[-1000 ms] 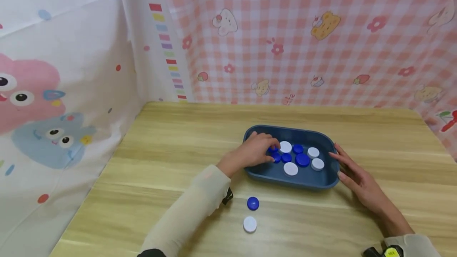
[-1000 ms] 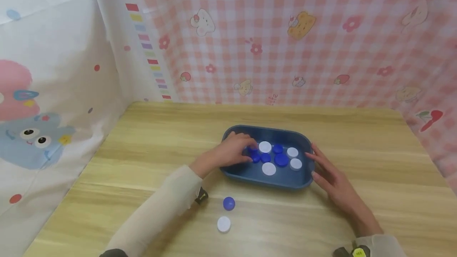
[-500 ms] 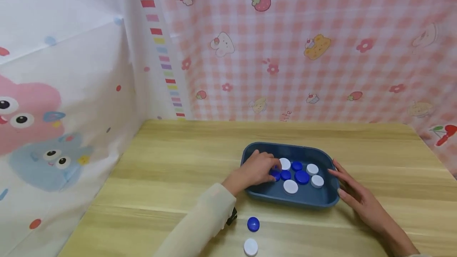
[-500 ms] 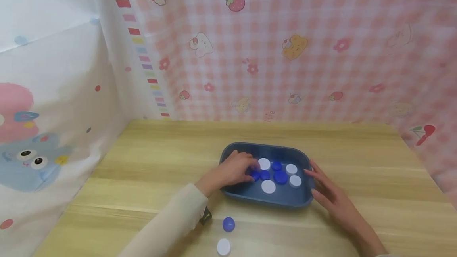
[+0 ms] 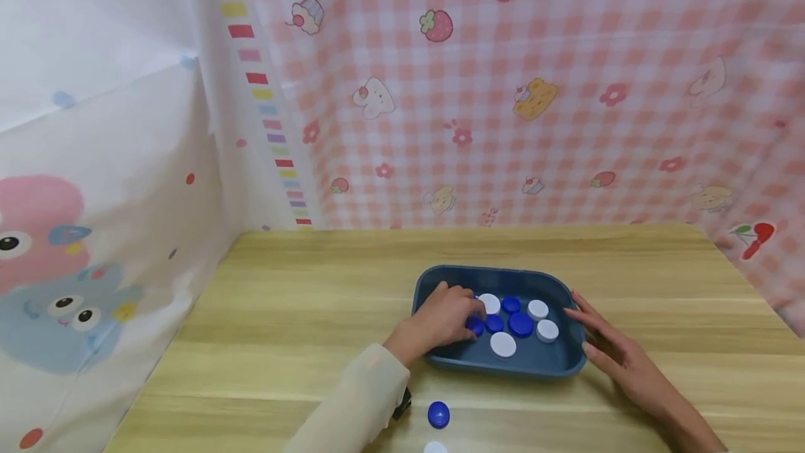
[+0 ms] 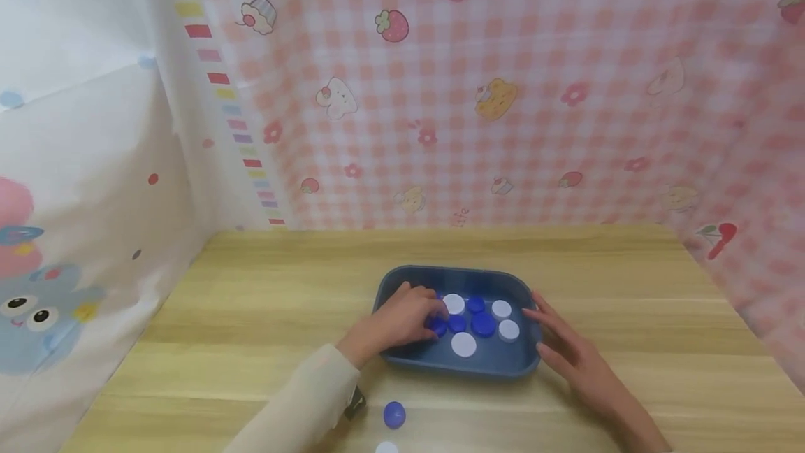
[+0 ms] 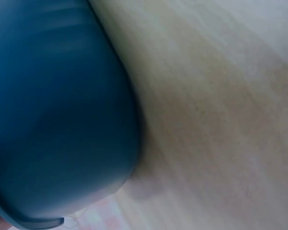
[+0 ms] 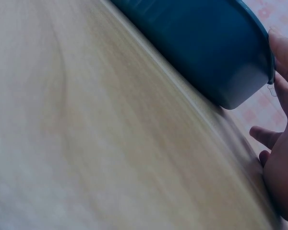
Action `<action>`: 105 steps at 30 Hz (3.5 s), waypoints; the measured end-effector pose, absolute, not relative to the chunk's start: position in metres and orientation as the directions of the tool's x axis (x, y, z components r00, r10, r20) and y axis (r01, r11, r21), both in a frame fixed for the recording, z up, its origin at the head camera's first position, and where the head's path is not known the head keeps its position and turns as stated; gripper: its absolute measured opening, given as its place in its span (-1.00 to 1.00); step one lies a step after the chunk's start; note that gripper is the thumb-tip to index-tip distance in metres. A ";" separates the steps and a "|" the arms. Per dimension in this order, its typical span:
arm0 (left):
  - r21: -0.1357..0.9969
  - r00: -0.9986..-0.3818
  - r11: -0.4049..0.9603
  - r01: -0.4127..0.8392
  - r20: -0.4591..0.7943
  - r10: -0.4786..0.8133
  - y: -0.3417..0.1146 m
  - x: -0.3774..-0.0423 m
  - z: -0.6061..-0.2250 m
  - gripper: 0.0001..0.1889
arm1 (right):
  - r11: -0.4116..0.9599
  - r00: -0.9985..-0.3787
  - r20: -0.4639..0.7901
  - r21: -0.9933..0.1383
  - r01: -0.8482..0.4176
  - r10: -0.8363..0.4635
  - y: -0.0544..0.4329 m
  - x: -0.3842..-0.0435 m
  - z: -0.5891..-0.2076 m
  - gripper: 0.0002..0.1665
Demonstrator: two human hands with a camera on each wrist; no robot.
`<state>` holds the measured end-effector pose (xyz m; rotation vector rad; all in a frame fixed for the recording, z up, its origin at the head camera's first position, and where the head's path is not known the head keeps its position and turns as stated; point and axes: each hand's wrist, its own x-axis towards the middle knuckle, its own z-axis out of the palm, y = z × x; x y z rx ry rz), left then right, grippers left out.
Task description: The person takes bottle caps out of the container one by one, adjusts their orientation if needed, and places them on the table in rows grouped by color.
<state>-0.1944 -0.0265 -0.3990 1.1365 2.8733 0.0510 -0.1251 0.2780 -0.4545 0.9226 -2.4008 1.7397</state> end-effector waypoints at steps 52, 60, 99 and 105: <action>0.078 -0.462 0.459 0.885 0.264 0.847 -0.072 -0.103 -0.355 -0.72 | 0.275 -0.836 0.348 -0.830 -0.485 -0.424 0.276 -0.129 -0.449 -0.42; 0.105 -0.457 0.446 0.889 0.123 0.881 -0.073 -0.086 -0.370 -0.73 | 0.231 -0.822 0.348 -0.843 -0.485 -0.451 0.277 -0.126 -0.451 -0.41; -0.132 -0.501 0.497 0.858 0.006 0.866 -0.062 -0.082 -0.396 -0.71 | 0.218 -0.818 0.378 -0.837 -0.502 -0.433 0.277 -0.124 -0.450 -0.40; -0.086 -0.492 0.488 0.869 -0.026 0.870 -0.060 -0.082 -0.395 -0.70 | 0.238 -0.836 0.353 -0.846 -0.477 -0.421 0.280 -0.121 -0.452 -0.41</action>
